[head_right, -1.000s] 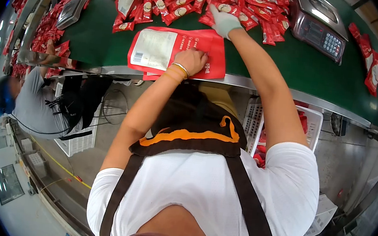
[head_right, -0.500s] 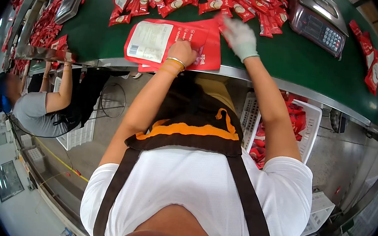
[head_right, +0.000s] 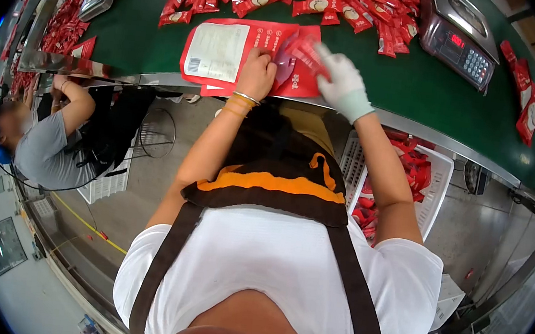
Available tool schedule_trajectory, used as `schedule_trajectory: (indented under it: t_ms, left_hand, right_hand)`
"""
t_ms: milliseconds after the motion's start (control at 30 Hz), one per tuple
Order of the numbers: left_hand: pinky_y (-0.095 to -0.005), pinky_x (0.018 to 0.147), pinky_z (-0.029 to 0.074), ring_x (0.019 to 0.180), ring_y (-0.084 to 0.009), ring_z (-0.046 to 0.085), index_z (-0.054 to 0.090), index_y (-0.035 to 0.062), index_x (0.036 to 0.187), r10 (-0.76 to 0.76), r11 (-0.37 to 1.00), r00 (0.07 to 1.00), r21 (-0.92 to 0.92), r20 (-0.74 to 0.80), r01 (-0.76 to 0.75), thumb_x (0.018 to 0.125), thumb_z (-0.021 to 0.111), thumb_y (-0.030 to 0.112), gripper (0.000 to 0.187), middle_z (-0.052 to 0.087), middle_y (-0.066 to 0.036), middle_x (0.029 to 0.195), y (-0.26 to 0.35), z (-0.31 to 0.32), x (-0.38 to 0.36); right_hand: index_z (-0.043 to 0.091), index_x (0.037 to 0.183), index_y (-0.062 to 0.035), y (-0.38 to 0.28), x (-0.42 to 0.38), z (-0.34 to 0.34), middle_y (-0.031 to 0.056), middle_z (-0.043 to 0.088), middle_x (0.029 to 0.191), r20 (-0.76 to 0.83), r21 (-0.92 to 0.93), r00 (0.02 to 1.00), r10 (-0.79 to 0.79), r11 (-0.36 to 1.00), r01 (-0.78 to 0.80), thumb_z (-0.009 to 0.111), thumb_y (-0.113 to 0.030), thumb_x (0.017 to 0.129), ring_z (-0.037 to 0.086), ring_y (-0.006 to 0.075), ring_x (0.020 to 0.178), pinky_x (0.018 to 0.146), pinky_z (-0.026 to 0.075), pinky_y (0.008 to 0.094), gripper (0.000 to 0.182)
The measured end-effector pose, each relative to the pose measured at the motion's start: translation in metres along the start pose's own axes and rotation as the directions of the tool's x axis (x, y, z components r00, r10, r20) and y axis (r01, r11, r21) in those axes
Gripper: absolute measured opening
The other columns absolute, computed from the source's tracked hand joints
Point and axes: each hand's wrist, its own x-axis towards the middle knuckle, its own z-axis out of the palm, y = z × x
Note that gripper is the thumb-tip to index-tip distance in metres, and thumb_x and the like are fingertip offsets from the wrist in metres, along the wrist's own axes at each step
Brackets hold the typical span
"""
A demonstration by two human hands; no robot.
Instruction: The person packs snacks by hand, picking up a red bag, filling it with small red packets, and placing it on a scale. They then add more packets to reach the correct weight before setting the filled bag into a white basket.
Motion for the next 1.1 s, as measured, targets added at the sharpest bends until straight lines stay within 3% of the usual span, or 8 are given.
schedule_trajectory:
  t_ms: [67, 167, 400, 500, 567, 767, 967, 1100]
  left_hand:
    - [-0.0442, 0.094, 0.045, 0.107, -0.0423, 0.054, 0.061, -0.0083, 0.084, 0.039, 0.998, 0.999, -0.045, -0.007, -0.039, 0.086, 0.051, 0.011, 0.022, 0.054, -0.025, 0.119, 0.005, -0.002, 0.001]
    - [-0.0558, 0.100, 0.037, 0.114, -0.0393, 0.052, 0.057, -0.0021, 0.083, 0.270, 0.960, 0.963, -0.076, 0.008, -0.269, 0.086, 0.052, 0.009, 0.013, 0.051, -0.021, 0.131, 0.017, 0.004, 0.003]
    - [-0.0683, 0.110, 0.016, 0.127, -0.0328, 0.047, 0.059, 0.0037, 0.092, 0.518, 0.856, 0.854, -0.031, 0.057, -0.517, 0.086, 0.056, 0.016, 0.013, 0.053, -0.014, 0.130, 0.079, 0.009, 0.017]
    - [-0.0651, 0.112, 0.016, 0.131, -0.0308, 0.046, 0.059, 0.0129, 0.120, 0.193, 0.975, 0.931, 0.049, 0.310, -0.219, 0.089, 0.055, 0.022, 0.032, 0.058, -0.012, 0.126, 0.039, -0.021, 0.070]
    - [-0.0611, 0.113, 0.017, 0.120, -0.0307, 0.052, 0.057, 0.0161, 0.130, 0.255, 0.922, 0.923, 0.214, 0.288, -0.322, 0.091, 0.052, 0.026, 0.041, 0.063, -0.013, 0.113, -0.030, -0.013, 0.094]
    - [-0.0580, 0.113, 0.018, 0.103, -0.0263, 0.060, 0.069, 0.0106, 0.100, 0.034, 0.971, 0.682, 0.137, 0.730, -0.195, 0.086, 0.061, 0.025, 0.022, 0.066, -0.008, 0.103, -0.092, -0.026, 0.129]
    - [-0.0575, 0.103, 0.030, 0.095, -0.0271, 0.060, 0.069, 0.0118, 0.082, 0.263, 0.913, 0.914, 0.227, 0.309, -0.340, 0.081, 0.062, 0.018, 0.009, 0.067, -0.007, 0.096, -0.093, -0.027, 0.111]
    - [-0.0611, 0.109, 0.022, 0.124, -0.0316, 0.046, 0.058, 0.0127, 0.120, 0.175, 0.857, 0.979, 0.474, 0.105, -0.204, 0.082, 0.061, 0.015, 0.037, 0.054, -0.010, 0.129, -0.045, -0.048, 0.070]
  right_hand:
    - [0.042, 0.144, -0.0163, -0.007, 0.002, 0.012, 0.0179, 0.058, 0.109, 0.273, -0.105, 0.962, -0.027, 0.993, 0.058, 0.063, -0.008, 0.080, 0.057, 0.0366, 0.103, 0.089, 0.049, 0.0424, 0.068]
    - [0.050, 0.136, -0.0132, 0.008, 0.021, 0.044, 0.0177, 0.059, 0.114, 0.239, 0.036, 0.930, -0.279, 0.960, 0.279, 0.063, -0.011, 0.081, 0.055, 0.0363, 0.107, 0.094, 0.046, 0.0438, 0.056]
    - [0.053, 0.132, -0.0122, 0.040, 0.051, 0.096, 0.0183, 0.059, 0.115, 0.361, 0.524, 0.915, -0.182, 0.851, -0.038, 0.062, -0.012, 0.082, 0.056, 0.0367, 0.105, 0.093, 0.047, 0.0430, 0.051]
    - [0.054, 0.130, -0.0118, 0.039, 0.056, 0.103, 0.0186, 0.060, 0.115, 0.372, 0.541, 0.914, -0.161, 0.838, -0.073, 0.062, -0.013, 0.082, 0.056, 0.0369, 0.105, 0.092, 0.047, 0.0427, 0.049]
    - [0.054, 0.129, -0.0116, 0.037, 0.054, 0.101, 0.0187, 0.060, 0.115, 0.380, 0.544, 0.913, -0.147, 0.834, -0.091, 0.062, -0.014, 0.082, 0.057, 0.0370, 0.104, 0.092, 0.047, 0.0425, 0.048]
    - [0.056, 0.126, -0.0108, 0.039, 0.044, 0.095, 0.0193, 0.060, 0.115, 0.367, 0.558, 0.923, -0.112, 0.821, -0.123, 0.062, -0.015, 0.083, 0.057, 0.0373, 0.103, 0.091, 0.048, 0.0418, 0.044]
    - [0.058, 0.123, -0.0100, 0.038, 0.054, 0.106, 0.0198, 0.061, 0.115, 0.338, 0.581, 0.935, -0.106, 0.806, -0.118, 0.061, -0.016, 0.084, 0.058, 0.0376, 0.101, 0.090, 0.048, 0.0411, 0.040]
    - [0.060, 0.121, -0.0094, 0.040, 0.057, 0.108, 0.0202, 0.061, 0.115, 0.334, 0.600, 0.938, -0.087, 0.788, -0.140, 0.061, -0.017, 0.084, 0.058, 0.0378, 0.100, 0.089, 0.048, 0.0407, 0.038]
